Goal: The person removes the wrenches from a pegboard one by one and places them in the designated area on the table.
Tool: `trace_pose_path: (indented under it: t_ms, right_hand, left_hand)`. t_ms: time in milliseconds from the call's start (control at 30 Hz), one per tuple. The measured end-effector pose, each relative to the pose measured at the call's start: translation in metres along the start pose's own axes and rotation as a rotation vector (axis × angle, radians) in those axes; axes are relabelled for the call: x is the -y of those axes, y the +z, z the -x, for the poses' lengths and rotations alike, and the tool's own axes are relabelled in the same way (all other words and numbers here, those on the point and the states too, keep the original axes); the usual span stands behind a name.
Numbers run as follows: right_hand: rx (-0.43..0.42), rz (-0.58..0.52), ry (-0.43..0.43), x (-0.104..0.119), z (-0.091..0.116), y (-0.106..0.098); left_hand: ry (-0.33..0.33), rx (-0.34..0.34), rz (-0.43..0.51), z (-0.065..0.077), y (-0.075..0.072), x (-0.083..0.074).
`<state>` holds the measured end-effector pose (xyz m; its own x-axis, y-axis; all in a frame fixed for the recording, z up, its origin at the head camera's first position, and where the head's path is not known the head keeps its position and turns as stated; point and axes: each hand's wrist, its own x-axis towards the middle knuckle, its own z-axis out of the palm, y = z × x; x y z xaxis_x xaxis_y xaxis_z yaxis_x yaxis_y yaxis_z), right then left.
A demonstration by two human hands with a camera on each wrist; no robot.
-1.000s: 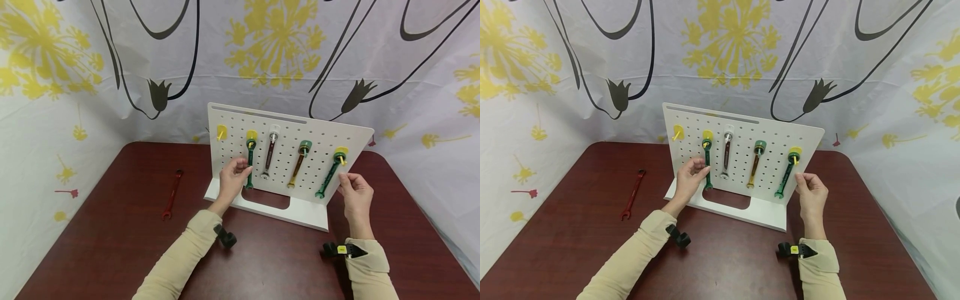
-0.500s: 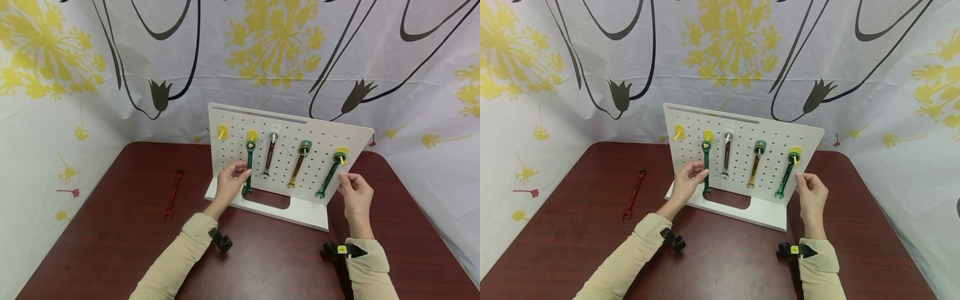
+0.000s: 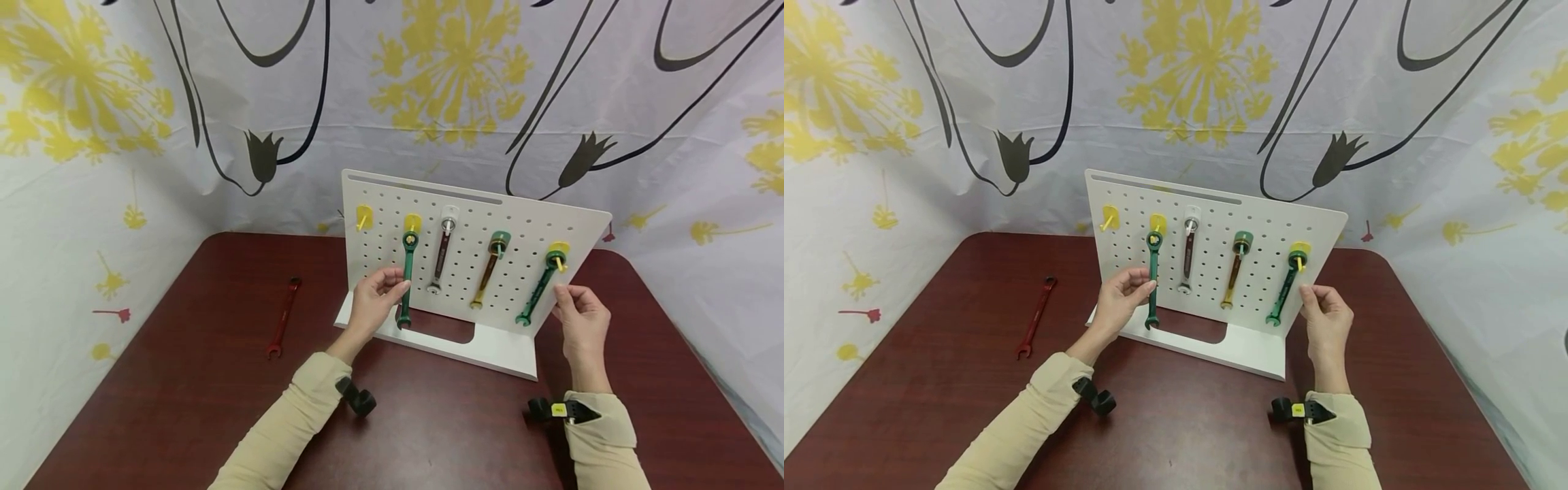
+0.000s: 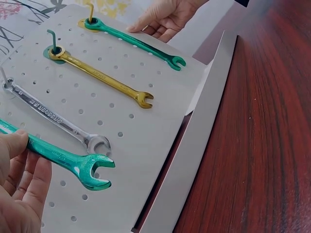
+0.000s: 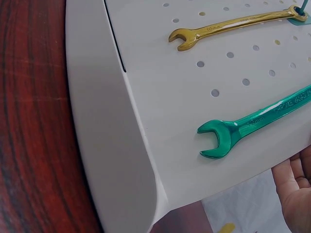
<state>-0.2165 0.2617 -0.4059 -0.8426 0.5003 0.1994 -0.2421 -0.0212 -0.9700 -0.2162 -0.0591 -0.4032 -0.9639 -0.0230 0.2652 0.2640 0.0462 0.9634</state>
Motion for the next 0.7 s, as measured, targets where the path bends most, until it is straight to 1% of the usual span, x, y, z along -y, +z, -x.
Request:
trace_pose_path:
  t_ms: [200,333,567,700]
  right_hand:
    - [0.005,-0.017,-0.007,-0.001,0.0,0.0]
    - [0.003,-0.022,-0.012,-0.001,0.0,0.0]
    - [0.002,-0.023,-0.008,-0.001,0.0,0.0]
    - [-0.001,-0.017,0.001,-0.001,0.001,0.0]
  left_hand:
    - [-0.023,0.003,0.013,0.0,0.001,0.0]
    - [-0.031,0.012,0.011,0.001,0.0,-0.003]
    - [-0.025,0.018,-0.005,0.013,0.0,-0.028]
    - [-0.02,0.019,0.016,0.009,-0.001,-0.011]
